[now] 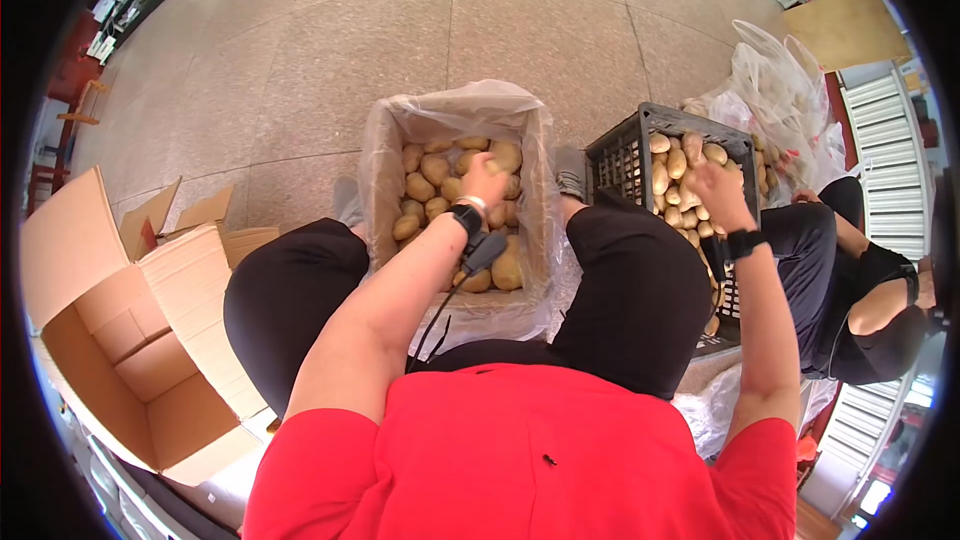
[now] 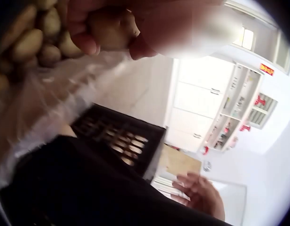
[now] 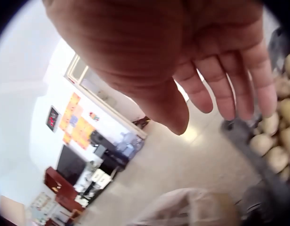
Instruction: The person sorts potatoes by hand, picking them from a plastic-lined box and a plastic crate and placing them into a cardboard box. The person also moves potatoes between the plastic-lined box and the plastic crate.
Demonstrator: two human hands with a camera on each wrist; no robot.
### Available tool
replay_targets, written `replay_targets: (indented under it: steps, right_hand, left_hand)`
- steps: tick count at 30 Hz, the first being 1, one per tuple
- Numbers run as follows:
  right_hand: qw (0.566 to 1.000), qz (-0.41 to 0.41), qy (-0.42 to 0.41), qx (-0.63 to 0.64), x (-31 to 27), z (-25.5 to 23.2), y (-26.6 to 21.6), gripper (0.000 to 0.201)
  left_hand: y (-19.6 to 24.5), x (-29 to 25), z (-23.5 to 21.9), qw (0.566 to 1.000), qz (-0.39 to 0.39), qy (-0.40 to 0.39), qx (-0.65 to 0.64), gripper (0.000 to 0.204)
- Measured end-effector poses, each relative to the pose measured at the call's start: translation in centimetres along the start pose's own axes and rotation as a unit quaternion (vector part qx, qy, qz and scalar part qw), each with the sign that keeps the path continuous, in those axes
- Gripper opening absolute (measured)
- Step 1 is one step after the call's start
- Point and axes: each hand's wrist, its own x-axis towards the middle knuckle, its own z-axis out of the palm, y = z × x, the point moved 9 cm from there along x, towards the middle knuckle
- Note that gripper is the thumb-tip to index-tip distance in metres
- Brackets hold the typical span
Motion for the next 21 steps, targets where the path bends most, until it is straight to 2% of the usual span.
replay_targets:
  steps: [2,4,5,6,8,10,11,12,13,14,16,17,18,19,21]
  right_hand:
    - [0.996,0.011,0.054,-0.069,-2.2,2.3,5.6,0.042]
    - [0.99,0.016,0.103,-0.099,-4.9,4.6,9.2,0.043]
    - [0.99,0.018,0.102,-0.098,-5.4,6.5,11.3,0.043]
    - [0.994,0.038,0.076,-0.076,-5.6,9.0,14.2,0.045]
    - [0.996,0.059,0.049,-0.052,-6.7,10.5,14.5,0.047]
    - [0.979,0.121,0.04,-0.157,-8.6,9.9,11.1,0.05]
    - [0.975,0.067,0.007,-0.213,-7.5,14.1,16.9,0.05]
    - [0.975,0.068,0.006,-0.212,-7.6,14.1,16.4,0.05]
    - [0.97,0.095,0.042,-0.219,-7.9,13.4,16.2,0.047]
    - [0.963,0.121,0.079,-0.226,-8.1,12.5,16.0,0.044]
    - [0.962,0.139,0.072,-0.222,-7.8,11.9,16.3,0.039]
    - [0.96,0.158,0.066,-0.22,-7.8,11.7,16.6,0.034]
    - [0.96,0.158,0.066,-0.221,-7.7,11.5,16.7,0.034]
    - [0.961,0.136,0.039,-0.238,-7.4,11.8,16.6,0.03]
    - [0.96,0.113,0.013,-0.255,-7.1,12.1,17.0,0.027]
  left_hand:
    - [-4.9,1.2,-2.1,0.997,-0.06,0.025,0.03,0.05]
    - [-11.2,4.3,-3.1,0.995,-0.052,0.058,0.06,0.052]
    - [-12.1,4.2,-3.6,0.994,-0.081,0.051,0.053,0.051]
    - [-11.4,3.6,-4.0,0.994,-0.082,0.05,0.055,0.051]
    - [-11.6,1.7,-3.6,0.975,-0.196,-0.004,-0.108,0.05]
    - [-11.4,1.4,-3.5,0.973,-0.205,-0.011,-0.109,0.05]
    - [-11.4,1.2,-3.5,0.971,-0.21,-0.018,-0.115,0.048]
    - [-11.2,1.0,-3.5,0.969,-0.216,-0.025,-0.121,0.046]
    - [-10.9,0.7,-3.6,0.969,-0.216,-0.025,-0.12,0.046]
    - [-10.4,0.6,-4.0,0.975,-0.202,-0.006,-0.094,0.043]
    - [-10.4,0.9,-4.7,0.98,-0.188,0.013,-0.068,0.041]
    - [-9.7,1.3,-6.1,0.985,-0.143,0.05,0.087,0.04]
    - [-7.9,1.1,-7.0,0.963,-0.094,0.084,0.239,0.039]
    - [-7.4,0.7,-7.1,0.963,-0.094,0.084,0.238,0.039]
    - [-6.3,-0.6,-8.3,0.957,-0.093,0.142,0.234,0.042]
